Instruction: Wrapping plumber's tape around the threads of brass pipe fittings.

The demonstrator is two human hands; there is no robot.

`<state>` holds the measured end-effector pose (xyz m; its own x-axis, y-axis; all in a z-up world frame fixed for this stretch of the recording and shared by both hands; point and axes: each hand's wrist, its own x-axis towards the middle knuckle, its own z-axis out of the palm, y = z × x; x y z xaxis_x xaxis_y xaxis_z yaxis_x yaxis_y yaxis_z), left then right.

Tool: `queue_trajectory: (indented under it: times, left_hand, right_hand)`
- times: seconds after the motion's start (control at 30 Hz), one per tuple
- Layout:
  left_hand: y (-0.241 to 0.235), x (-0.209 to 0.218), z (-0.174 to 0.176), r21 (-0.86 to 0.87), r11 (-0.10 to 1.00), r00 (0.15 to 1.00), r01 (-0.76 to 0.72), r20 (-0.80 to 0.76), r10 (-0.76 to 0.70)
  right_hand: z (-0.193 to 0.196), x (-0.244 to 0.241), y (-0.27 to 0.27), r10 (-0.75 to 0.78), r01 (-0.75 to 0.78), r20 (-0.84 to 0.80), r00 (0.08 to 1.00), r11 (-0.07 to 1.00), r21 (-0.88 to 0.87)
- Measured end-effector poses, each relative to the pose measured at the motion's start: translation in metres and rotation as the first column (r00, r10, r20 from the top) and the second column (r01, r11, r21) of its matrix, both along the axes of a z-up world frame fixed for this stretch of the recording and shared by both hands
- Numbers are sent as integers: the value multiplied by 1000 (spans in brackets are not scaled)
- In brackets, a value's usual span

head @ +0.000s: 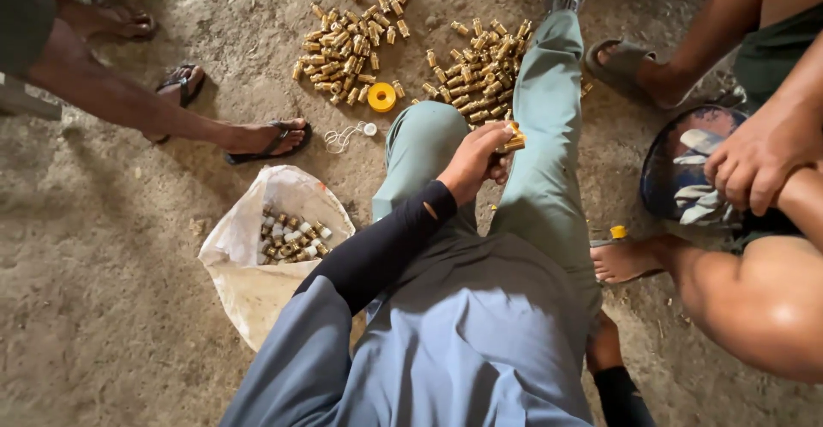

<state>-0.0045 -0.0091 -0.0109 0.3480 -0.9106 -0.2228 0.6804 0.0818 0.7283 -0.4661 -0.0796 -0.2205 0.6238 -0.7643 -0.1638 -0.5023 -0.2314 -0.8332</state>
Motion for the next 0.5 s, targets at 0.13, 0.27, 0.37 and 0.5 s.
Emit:
queue_trajectory:
  times: [0.13, 0.27, 0.37, 0.5]
  left_hand:
    - [-2, 1, -1, -58, 998, 1000, 1, -1, -1]
    - [2, 1, 4, -35, 999, 1000, -12, -2, 12]
    - [3, 0, 9, -11, 1000, 1000, -21, -8, 21]
    - [4, 1, 5, 12, 999, 999, -44, -26, 45]
  right_hand:
    - [4, 5, 0, -552, 219, 110, 826, 496, 840]
    - [-12, -20, -6, -444, 157, 117, 889, 533, 831]
    - [13, -7, 1, -417, 346, -68, 907, 640, 686]
    - [-3, -14, 8, -327, 330, -68, 942, 875, 354]
